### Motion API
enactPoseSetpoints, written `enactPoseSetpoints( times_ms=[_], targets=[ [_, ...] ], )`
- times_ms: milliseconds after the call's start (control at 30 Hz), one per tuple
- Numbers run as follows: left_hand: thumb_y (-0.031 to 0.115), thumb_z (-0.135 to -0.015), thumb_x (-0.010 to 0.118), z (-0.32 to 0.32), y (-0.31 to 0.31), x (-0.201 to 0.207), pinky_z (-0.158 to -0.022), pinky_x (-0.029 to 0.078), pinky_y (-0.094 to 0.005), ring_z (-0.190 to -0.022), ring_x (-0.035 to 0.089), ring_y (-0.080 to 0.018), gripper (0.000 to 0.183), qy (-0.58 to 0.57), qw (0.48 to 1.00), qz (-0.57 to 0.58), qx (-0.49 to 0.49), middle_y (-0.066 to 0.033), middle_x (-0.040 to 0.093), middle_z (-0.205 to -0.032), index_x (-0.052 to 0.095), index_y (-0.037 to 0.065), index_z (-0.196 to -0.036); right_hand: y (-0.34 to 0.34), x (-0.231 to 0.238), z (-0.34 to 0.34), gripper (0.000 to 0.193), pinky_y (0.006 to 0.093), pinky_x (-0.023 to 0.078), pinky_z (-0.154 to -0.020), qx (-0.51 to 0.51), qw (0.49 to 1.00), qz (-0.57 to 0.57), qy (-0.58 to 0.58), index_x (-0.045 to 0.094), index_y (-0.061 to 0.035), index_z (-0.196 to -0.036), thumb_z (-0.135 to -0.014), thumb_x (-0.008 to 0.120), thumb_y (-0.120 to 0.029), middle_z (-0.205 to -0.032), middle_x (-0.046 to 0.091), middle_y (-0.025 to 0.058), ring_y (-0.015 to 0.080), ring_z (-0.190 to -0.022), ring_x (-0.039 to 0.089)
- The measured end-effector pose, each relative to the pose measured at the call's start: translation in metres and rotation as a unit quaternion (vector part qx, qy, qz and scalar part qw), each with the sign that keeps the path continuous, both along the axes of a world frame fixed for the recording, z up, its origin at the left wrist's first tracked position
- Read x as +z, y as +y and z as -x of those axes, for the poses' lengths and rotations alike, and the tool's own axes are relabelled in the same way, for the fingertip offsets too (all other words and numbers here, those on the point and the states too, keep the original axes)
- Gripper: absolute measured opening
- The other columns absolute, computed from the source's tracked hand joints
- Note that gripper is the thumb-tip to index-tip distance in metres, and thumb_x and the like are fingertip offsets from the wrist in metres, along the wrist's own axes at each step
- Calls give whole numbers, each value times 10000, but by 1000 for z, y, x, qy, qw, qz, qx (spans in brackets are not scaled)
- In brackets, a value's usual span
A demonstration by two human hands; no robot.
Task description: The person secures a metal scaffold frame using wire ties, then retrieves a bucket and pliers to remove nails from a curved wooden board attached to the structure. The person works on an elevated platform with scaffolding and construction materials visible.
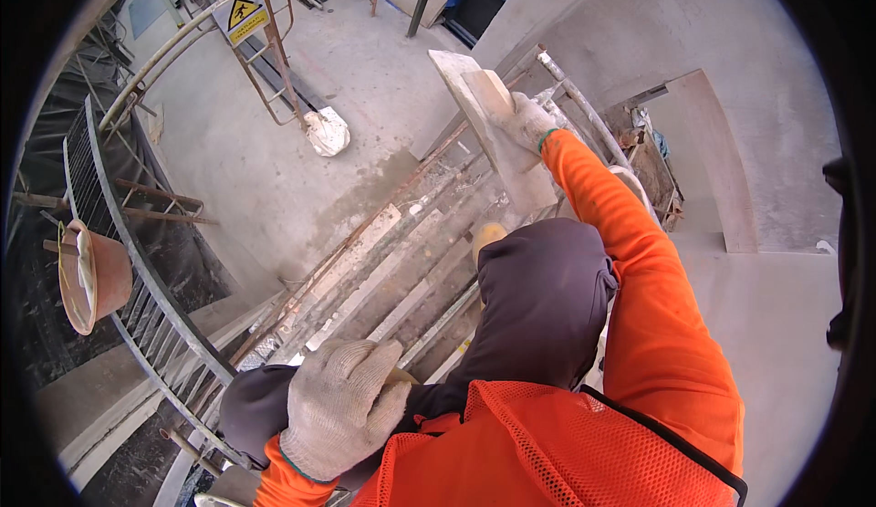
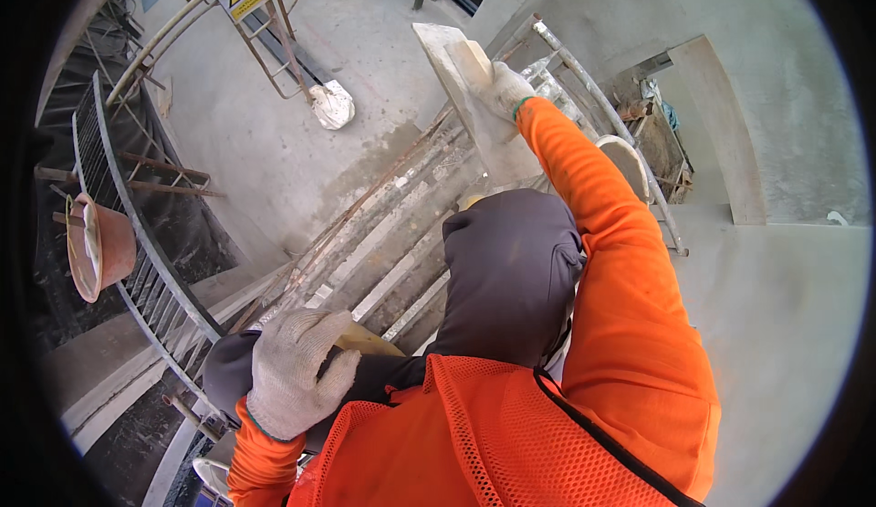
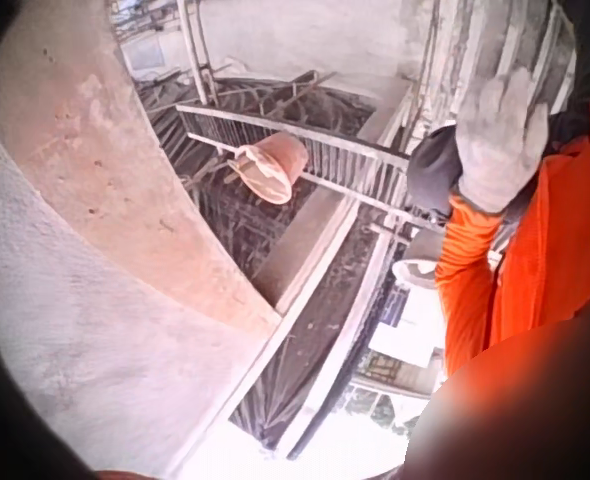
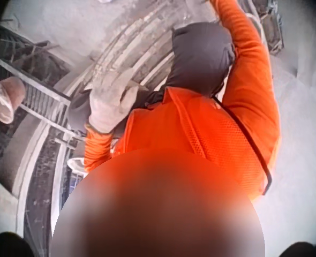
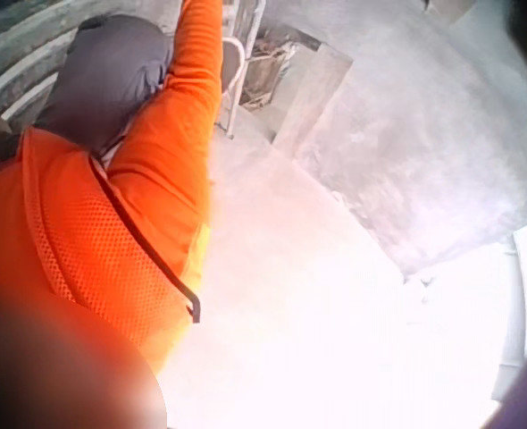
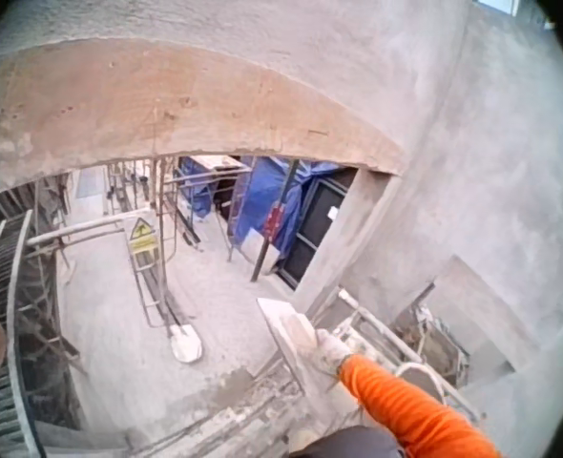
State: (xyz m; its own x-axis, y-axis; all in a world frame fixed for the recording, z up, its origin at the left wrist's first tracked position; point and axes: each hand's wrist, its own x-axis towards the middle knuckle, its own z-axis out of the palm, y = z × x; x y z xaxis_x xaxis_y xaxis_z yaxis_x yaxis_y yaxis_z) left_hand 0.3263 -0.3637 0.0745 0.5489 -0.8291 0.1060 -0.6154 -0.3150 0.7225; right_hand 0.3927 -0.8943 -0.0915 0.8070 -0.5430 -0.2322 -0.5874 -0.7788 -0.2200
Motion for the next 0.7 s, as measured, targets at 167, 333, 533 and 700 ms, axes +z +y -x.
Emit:
enactPoseSetpoints(
  times_ms=[167,333,533,700],
  targets=[
    [193,-788,851,1,11,-2,-848,589,-451,-963,741,-357,451,45,999,2,8,-148,749,-1061,748,43,-1200,-14,-85,104,775,522,525,-1109,-62,998,-21,21,519,-8,-1555,-954,691,-466,-1361,704,335,491,-1302,664],
    [289,-899,827,-2,23,2,-817,611,-439,-948,750,-320,470,-11,998,32,56,-125,740,-1128,715,22,-1269,-14,-139,164,812,550,544,-1046,-101,995,-2,-26,483,-42,-1585,-962,729,-501,-1371,701,328,494,-1280,678],
    [309,-943,796,2,23,19,-818,611,-422,-978,748,-312,466,-49,993,40,97,-134,717,-1153,713,12,-1292,-8,-154,171,705,489,562,-1033,-147,989,18,-11,519,-42,-1566,-968,768,-319,-1347,708,266,413,-1228,702],
    [324,-966,764,4,22,18,-817,603,-409,-971,728,-297,464,-82,989,46,117,-128,697,-1125,710,30,-1320,3,-132,135,691,460,569,-1029,-105,993,54,-30,518,-46,-1574,-966,770,-260,-1321,715,243,361,-1200,713]
  ],
)
